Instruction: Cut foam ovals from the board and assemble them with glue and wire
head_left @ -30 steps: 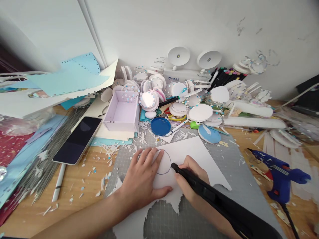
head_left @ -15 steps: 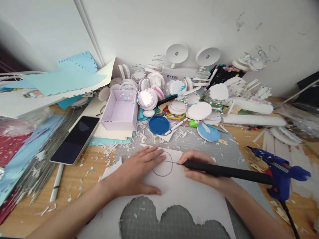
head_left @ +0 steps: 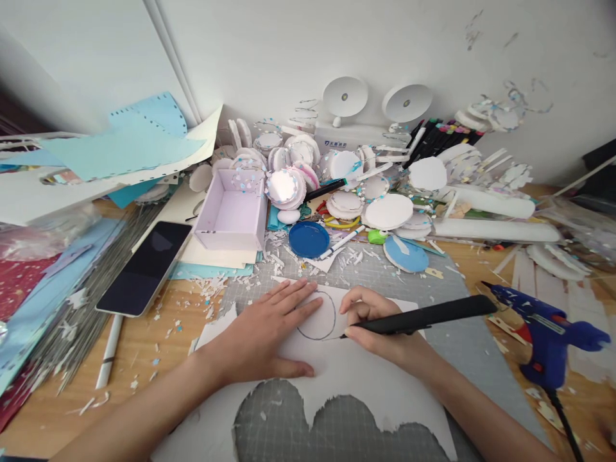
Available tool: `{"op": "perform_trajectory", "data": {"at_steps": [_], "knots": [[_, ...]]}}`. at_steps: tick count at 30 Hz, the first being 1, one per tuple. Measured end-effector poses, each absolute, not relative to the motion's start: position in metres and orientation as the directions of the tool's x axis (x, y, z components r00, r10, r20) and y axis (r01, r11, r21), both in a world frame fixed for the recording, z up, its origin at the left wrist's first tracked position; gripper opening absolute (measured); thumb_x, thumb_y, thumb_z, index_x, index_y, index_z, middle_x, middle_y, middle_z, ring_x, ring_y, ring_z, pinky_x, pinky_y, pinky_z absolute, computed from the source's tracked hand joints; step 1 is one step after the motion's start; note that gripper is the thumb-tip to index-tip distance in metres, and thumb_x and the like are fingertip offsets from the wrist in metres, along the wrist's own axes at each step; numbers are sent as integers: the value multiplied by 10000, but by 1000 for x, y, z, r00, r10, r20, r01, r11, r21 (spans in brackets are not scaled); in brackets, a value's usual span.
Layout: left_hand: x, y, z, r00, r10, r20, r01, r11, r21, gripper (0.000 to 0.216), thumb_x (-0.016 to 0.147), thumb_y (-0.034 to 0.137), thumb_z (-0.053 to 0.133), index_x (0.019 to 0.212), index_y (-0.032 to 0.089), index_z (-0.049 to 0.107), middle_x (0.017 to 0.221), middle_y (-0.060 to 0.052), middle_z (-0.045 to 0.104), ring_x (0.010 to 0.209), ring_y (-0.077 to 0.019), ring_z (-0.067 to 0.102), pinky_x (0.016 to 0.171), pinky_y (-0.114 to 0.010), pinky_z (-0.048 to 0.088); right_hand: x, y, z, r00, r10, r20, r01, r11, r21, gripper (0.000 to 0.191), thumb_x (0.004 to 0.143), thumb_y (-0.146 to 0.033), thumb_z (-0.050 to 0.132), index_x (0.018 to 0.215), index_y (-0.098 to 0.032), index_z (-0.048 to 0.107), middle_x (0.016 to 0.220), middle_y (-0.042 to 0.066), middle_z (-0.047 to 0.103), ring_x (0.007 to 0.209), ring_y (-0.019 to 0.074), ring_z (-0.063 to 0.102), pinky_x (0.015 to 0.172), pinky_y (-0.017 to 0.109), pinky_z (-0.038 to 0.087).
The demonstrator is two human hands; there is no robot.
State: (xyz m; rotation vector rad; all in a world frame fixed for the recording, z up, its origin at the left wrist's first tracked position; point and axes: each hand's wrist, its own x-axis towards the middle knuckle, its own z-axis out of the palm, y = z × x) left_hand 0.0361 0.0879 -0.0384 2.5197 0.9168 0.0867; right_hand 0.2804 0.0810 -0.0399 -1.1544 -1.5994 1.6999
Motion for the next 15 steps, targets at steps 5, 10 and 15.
{"op": "perform_trajectory", "data": {"at_steps": [5, 10, 15], "knots": [[36, 87, -41, 780, 623, -66, 582, -681, 446, 903, 782, 655, 562, 1485, 186, 243, 1575, -117, 166, 1454, -287, 148, 1172, -481, 194, 278, 79, -38, -501, 841, -206, 170, -138, -976, 197, 826, -186, 594, 956, -236, 455, 592, -97, 456, 524, 77, 385, 520, 212, 275], [37, 89, -37, 787, 616, -31, 564, -699, 439, 896, 777, 624, 596, 1475, 180, 254, 1566, -143, 198, 1443, -313, 186, 1165, -505, 206, 281, 82, -44, -495, 847, -193, 88, -172, -981, 206, 825, -212, 618, 960, -232, 464, 586, -93, 466, 509, 73, 364, 501, 211, 260], [43, 53, -2, 776, 630, 23, 551, -697, 459, 473, 885, 245, 560, 1341, 180, 451, 1470, -149, 407, 1355, -322, 367, 1110, -534, 306, 286, 90, -53, -376, 902, -214, -306, -339, -890, 178, 816, -308, 621, 911, -232, 491, 518, -97, 412, 435, 65, 277, 433, 209, 185]]}}
